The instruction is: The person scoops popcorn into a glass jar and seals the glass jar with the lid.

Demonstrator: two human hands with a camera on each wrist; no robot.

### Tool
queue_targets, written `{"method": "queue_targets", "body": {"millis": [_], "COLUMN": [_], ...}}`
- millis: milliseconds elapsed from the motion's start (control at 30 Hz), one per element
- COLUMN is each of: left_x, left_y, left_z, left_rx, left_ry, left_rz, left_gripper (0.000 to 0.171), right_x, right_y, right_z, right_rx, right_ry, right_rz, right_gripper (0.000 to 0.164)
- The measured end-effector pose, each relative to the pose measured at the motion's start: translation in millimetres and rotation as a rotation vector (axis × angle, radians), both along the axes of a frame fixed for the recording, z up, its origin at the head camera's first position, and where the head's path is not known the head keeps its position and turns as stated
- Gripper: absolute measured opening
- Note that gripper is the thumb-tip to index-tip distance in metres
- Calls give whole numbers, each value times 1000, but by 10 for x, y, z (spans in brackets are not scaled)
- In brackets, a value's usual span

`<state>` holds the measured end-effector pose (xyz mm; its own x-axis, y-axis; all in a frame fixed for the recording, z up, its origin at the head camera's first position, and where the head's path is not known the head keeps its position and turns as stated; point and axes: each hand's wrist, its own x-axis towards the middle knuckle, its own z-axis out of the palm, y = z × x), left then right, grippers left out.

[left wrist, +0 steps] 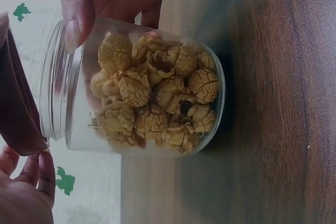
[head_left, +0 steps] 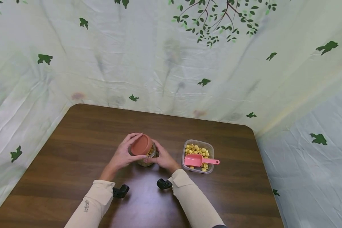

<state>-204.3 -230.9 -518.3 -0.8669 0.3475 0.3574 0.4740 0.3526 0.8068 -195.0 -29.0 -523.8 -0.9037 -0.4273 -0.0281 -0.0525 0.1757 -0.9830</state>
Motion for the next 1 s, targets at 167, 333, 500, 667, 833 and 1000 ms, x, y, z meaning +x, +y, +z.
{"method": "queue_targets", "body": {"millis": [167,333,500,667,833,1000], "left_x": [-5,-24,-26,-21,-26,-35], "left_y": [12,24,46,65,70,73], "left_z": [8,-15,-9,-1,-5,-16], "left_rx": [-35,-73,-103,-141,-167,-183], "left_ry": [18,69,89,85,81,91], "left_rz": [-7,-20,-22,-22,-16,-11], "left_gripper": [82,81,81,81,81,82], "right_x": [-18,-22,-18,-12,-17,-17], "right_y": [1,5,6,10,8,3], "right_z": [-30,-31,-11,8,-9,-15], "right_rx": [3,1,2,17,6,1], "right_ry": [5,27,54,67,95,109], "right_rz": [5,0,6,12,19,15], "right_gripper": [79,80,82,82,80,78]}}
